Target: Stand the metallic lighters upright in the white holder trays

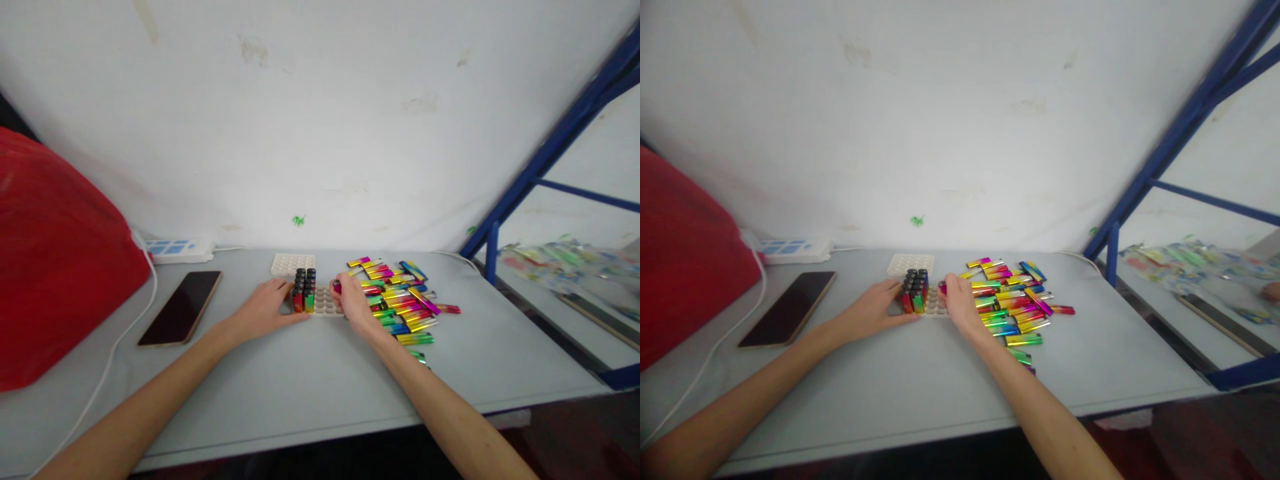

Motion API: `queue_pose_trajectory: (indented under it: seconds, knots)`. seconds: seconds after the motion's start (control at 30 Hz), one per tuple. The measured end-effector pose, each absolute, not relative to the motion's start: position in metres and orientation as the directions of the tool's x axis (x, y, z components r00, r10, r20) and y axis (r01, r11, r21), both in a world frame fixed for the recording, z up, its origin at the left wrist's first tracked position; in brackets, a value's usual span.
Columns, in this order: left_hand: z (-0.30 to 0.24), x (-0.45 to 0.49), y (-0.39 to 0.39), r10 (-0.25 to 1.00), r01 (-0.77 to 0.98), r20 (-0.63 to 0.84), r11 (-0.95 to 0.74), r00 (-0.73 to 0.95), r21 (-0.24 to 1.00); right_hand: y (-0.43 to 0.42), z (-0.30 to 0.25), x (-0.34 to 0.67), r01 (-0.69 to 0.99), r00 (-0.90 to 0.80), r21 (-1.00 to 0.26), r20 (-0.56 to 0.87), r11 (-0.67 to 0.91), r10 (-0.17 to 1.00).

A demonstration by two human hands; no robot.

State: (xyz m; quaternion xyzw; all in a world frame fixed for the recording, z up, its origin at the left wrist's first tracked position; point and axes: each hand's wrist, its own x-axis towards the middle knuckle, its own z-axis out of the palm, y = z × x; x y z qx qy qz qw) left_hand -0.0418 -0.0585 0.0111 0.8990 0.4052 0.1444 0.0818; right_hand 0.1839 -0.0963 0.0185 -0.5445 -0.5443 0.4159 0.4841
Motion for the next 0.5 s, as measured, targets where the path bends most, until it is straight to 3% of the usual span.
queue_pose_trajectory:
  seconds: [0.5]
  knots:
    - [0.01,-0.042,-0.059,0.757,0.692,0.221,-0.653,0.615,0.309,-0.102,0.03,0.178,-0.054,0.04,-0.998,-0.039,-0.037,0.998]
